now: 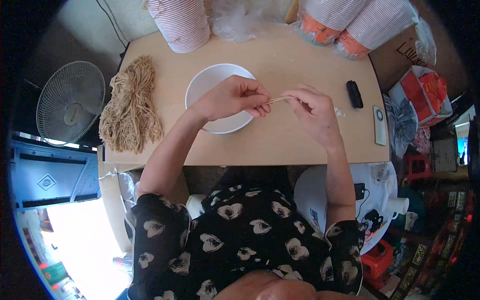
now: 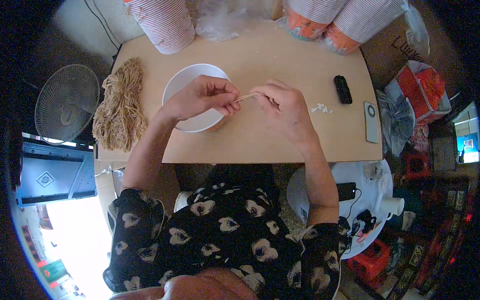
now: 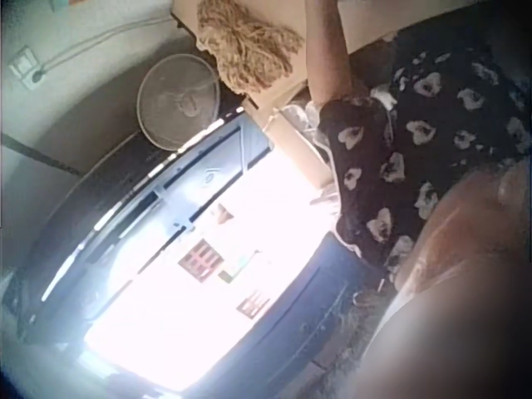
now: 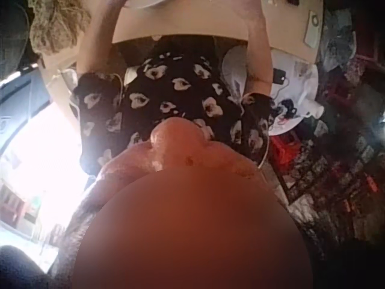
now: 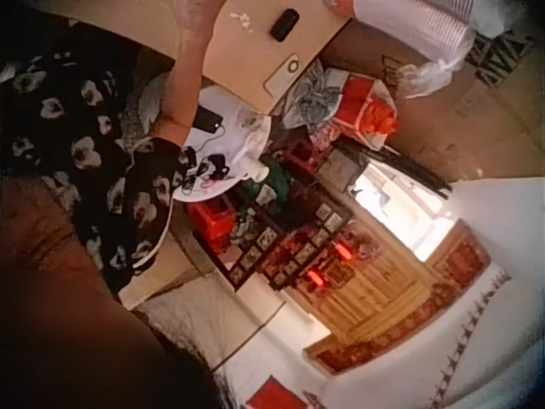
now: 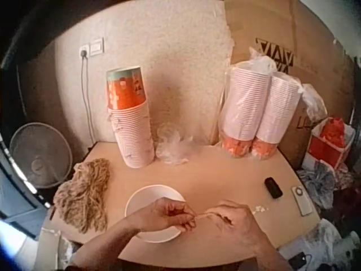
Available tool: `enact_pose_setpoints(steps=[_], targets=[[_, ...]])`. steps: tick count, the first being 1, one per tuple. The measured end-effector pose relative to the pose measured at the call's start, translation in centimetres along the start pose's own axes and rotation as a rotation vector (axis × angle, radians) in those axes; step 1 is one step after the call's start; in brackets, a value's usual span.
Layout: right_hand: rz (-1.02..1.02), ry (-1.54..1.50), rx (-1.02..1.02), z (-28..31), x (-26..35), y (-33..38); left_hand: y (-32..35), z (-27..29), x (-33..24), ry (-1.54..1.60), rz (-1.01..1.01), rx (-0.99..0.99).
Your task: Attaching elastic bands or strings to paper bowls and stacking them for packaging.
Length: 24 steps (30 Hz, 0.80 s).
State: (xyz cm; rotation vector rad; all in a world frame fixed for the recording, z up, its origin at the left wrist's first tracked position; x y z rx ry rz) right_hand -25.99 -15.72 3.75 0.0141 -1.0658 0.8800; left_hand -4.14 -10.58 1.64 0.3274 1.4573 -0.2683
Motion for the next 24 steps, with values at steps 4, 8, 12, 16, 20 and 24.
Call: enact_pose_setpoints(steps=[4, 8, 12, 16, 20, 24], targets=[[0.0, -0.087, -0.041, -0.3, 0.4, 0.0, -0.1, 0.4, 0.0, 0.01, 0.032, 0.017], [0.052, -0.135, -0.096, -0.2, 0.4, -0.1, -0.4, 0.1, -0.6, 0.058, 0.098, 0.103], [0.101, -0.23, -0.073, -0.7, 0.5, -0.4, -0.4, -0.4, -1.4, 0.083, 0.145, 0.18], [0.193, -0.238, -0.044, -0.8, 0.8, -0.9, -0.4, -0.2, -0.9, 0.152, 0.15, 0.245], [0.211, -0.159, -0.036, -0.5, 0.7, -1.1, -0.7, 0.0, 0.1, 0.223, 0.135, 0.31], [0.129, -0.132, -0.08, -0.2, -0.3, -0.6, -0.5, 0.2, 0.3, 0.132, 0.108, 0.243]])
Point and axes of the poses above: each hand's wrist, its own y-axis away from the middle knuckle, its own z-axis out of the back of the hand, x = y × z, the point moved 2 cm from there along -y, towards the middle knuckle, and after that the axes turned 6 degrees about -y, right-handed, at the moved point
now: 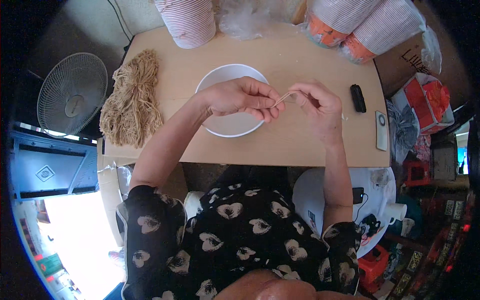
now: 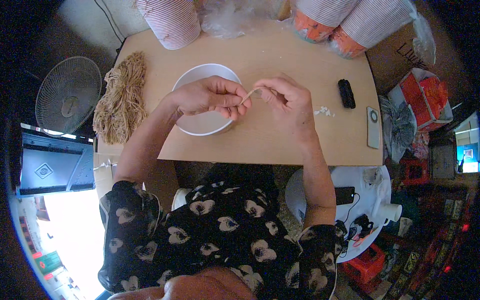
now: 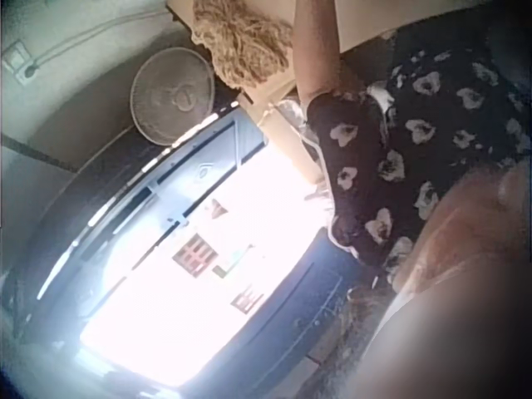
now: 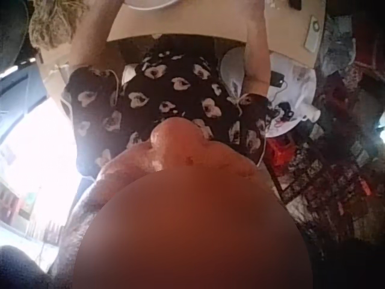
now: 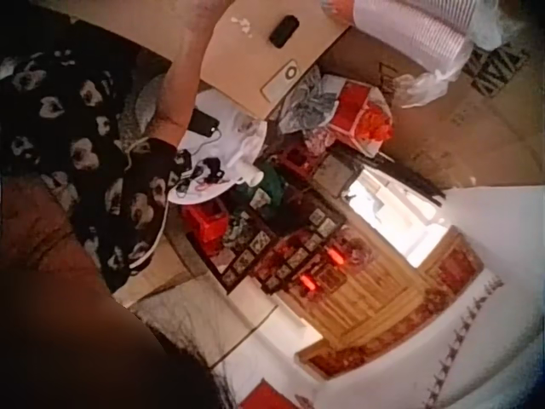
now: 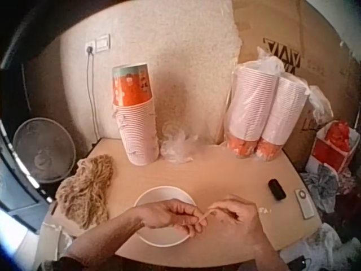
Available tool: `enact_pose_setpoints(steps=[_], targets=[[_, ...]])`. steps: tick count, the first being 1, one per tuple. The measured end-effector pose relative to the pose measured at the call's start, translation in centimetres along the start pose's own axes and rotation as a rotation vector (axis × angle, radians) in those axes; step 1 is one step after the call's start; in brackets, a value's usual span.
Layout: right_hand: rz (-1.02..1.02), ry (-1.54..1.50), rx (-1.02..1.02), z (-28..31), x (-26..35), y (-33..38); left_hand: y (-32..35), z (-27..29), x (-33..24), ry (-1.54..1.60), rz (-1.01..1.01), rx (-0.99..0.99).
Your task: Attaching elastic bands or strings to paper bowls and stacking them for packaging.
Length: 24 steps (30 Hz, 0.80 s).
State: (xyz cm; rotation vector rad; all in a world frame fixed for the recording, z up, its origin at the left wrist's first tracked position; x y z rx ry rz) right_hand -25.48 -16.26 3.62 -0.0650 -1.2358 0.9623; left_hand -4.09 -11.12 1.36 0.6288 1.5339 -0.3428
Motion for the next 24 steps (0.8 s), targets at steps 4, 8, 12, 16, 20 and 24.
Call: enact_pose_setpoints(steps=[4, 8, 12, 16, 20, 24], targets=[[-0.184, -0.126, -0.121, -0.2, -0.6, 0.6, 0.3, -0.1, -0.1, -0.03, -0.022, -0.097], [-0.305, -0.24, -0.201, -0.6, -1.8, 1.1, 0.2, -0.3, 0.1, -0.05, -0.049, -0.182], [-0.291, -0.301, -0.215, -1.6, -3.3, 1.5, 0.2, -1.3, -0.4, -0.13, -0.141, -0.313], [-0.307, -0.315, -0.196, -2.2, -3.9, 1.9, 0.2, -1.9, -0.7, -0.172, -0.117, -0.408], [-0.362, -0.305, -0.137, -2.4, -3.0, 1.9, -0.1, -1.5, 0.4, -0.19, -0.151, -0.446], [-0.364, -0.229, -0.112, -2.0, -2.7, 2.5, -0.2, -1.5, 0.5, -0.151, -0.125, -0.474]])
Point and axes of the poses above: each hand's wrist, its own y-axis away from the middle knuckle, its own z-axis out of the back of the hand, x = y × z, the point moved 2 cm from there along -y, towards the middle knuckle, and after that the axes turned 6 degrees about -y, right-handed, at the moved point
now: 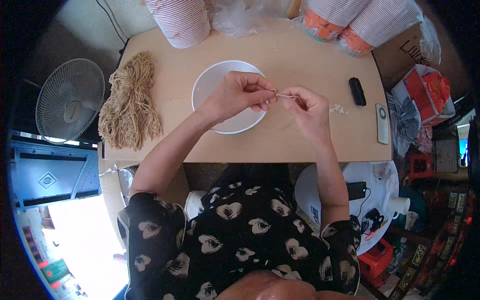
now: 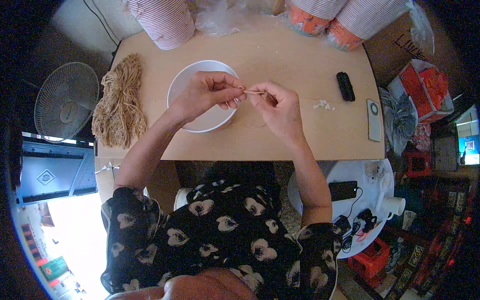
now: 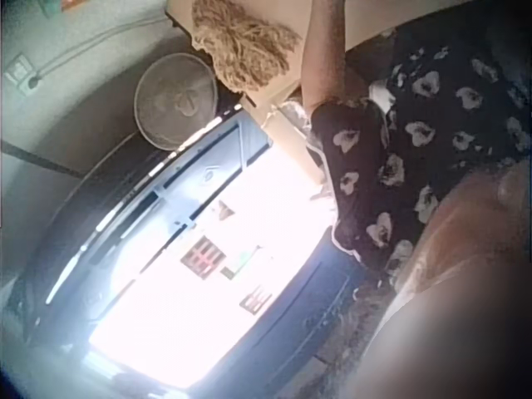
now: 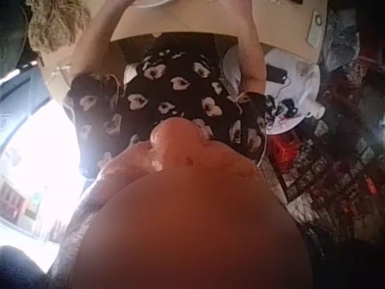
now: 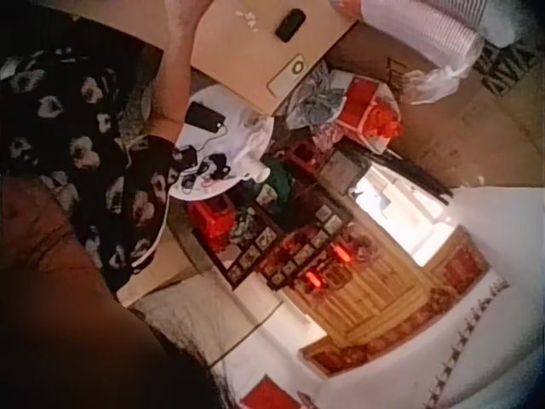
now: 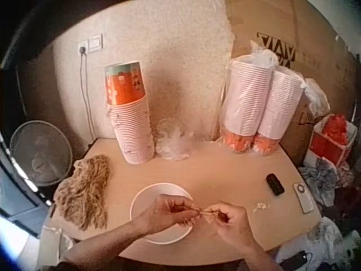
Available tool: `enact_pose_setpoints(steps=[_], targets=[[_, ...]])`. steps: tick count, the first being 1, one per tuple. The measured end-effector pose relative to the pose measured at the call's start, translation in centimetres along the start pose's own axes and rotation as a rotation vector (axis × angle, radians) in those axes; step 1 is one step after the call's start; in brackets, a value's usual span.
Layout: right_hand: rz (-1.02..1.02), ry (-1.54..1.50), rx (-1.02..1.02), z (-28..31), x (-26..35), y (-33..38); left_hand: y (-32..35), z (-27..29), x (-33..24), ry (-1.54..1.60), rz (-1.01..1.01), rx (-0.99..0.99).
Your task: Attaching elastic bands or strings to paper bowls and stacking them for packaging.
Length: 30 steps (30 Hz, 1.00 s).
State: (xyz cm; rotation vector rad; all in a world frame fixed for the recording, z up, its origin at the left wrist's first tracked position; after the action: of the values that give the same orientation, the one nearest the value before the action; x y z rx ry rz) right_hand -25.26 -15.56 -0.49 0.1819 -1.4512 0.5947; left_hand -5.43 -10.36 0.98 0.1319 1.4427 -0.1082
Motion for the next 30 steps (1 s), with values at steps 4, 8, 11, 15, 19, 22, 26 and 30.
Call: enact_pose_setpoints(steps=[4, 8, 11, 15, 19, 22, 26, 30], targets=[[0.054, 0.077, 0.026, 0.0, 0.7, 0.3, 0.0, -0.5, -0.3, 0.02, 0.066, -0.04], [0.004, 0.019, 0.039, -0.3, 0.4, 0.3, -0.1, -0.7, 0.0, 0.019, 0.022, -0.068], [-0.048, -0.104, 0.034, -0.3, 0.4, -0.1, 0.0, -1.2, 0.2, -0.053, -0.038, -0.101], [-0.115, -0.134, 0.058, 0.0, -0.4, -0.3, 0.3, -1.3, 0.1, -0.109, -0.083, -0.114], [-0.2, -0.191, 0.033, 0.0, -0.4, -0.3, 0.4, -1.1, 0.4, -0.048, -0.061, -0.112], [-0.218, -0.198, 0.028, -0.1, -0.4, -0.2, 0.4, -1.0, 0.5, -0.069, -0.053, -0.061], [-0.181, -0.21, 0.029, -0.1, -0.4, 0.2, 0.5, -1.0, 0.1, -0.125, -0.096, -0.024], [-0.179, -0.144, 0.048, 0.0, 0.2, 0.4, 0.4, -1.1, 0.3, -0.12, -0.108, -0.019]])
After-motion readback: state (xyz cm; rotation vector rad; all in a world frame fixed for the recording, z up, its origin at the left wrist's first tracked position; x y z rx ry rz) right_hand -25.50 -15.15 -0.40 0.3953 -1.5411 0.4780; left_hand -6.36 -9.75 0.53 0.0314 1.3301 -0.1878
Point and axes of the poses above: each hand's wrist, its own y-axis away from the middle knuckle, its own z-axis out of the back of the hand, x = y × z, the point moved 2 cm from there along -y, towards the middle knuckle, and after that the axes turned 6 degrees about -y, right-handed, at the moved point
